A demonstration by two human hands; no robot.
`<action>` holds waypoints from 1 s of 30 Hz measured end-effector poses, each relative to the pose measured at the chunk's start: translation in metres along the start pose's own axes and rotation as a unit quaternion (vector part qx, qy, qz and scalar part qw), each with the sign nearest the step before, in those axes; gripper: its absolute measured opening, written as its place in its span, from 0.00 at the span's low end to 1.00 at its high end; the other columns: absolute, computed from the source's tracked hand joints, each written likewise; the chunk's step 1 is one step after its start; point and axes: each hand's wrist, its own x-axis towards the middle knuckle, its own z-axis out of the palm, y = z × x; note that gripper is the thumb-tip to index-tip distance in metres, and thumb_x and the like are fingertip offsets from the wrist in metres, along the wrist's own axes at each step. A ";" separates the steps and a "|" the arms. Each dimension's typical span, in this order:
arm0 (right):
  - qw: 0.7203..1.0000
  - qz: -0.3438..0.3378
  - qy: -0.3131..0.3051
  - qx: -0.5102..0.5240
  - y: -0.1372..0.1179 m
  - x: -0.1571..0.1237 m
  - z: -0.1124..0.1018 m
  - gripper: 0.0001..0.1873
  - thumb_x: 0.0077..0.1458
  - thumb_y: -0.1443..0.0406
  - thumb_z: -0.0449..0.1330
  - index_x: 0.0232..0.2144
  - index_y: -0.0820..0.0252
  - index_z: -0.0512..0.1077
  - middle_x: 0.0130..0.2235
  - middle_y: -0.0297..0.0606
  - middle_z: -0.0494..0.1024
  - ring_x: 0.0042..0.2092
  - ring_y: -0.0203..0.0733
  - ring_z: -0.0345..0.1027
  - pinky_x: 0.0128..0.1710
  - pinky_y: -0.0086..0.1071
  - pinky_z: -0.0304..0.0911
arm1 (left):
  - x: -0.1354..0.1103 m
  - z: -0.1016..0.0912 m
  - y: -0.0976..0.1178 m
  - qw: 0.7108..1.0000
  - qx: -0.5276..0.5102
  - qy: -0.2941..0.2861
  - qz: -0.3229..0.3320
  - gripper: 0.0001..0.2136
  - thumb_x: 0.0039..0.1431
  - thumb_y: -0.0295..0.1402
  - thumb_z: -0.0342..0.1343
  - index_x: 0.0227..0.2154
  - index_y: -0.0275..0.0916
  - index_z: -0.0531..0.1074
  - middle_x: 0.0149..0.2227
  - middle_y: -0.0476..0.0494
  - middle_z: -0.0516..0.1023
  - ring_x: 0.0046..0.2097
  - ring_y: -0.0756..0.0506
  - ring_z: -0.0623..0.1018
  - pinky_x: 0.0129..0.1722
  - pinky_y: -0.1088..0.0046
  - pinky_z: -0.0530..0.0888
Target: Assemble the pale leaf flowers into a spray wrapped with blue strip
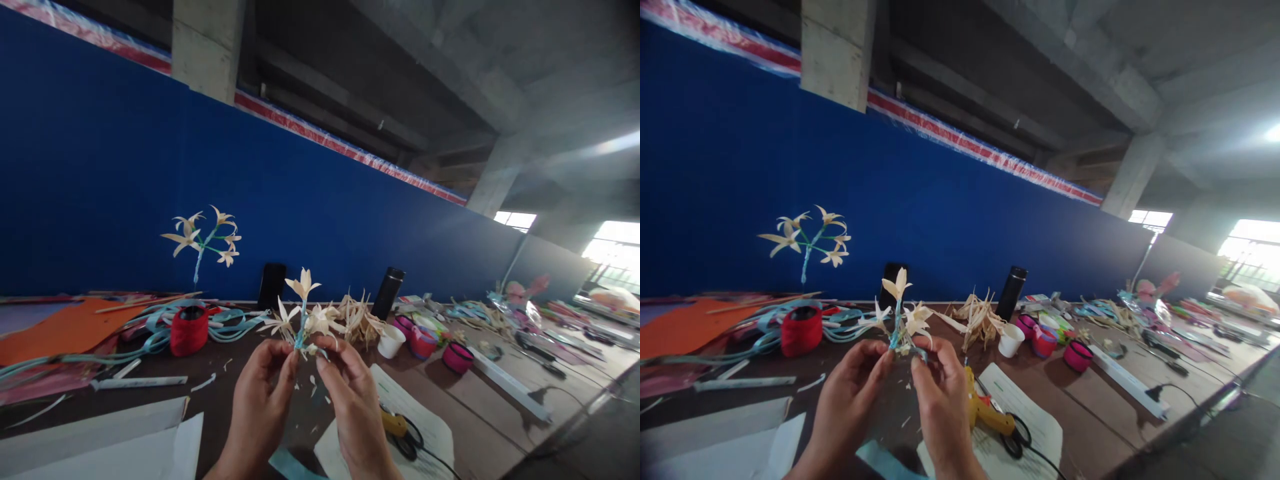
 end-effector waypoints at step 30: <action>0.912 -0.252 0.049 -0.321 0.013 -0.009 0.006 0.06 0.54 0.68 0.56 0.34 0.55 0.73 0.38 0.39 0.71 0.42 0.42 0.64 0.42 0.35 0.61 | 0.003 0.002 0.006 0.988 -0.129 0.009 -0.081 0.09 0.49 0.38 0.58 0.30 0.38 0.69 0.28 0.50 0.75 0.31 0.51 0.73 0.32 0.79 0.69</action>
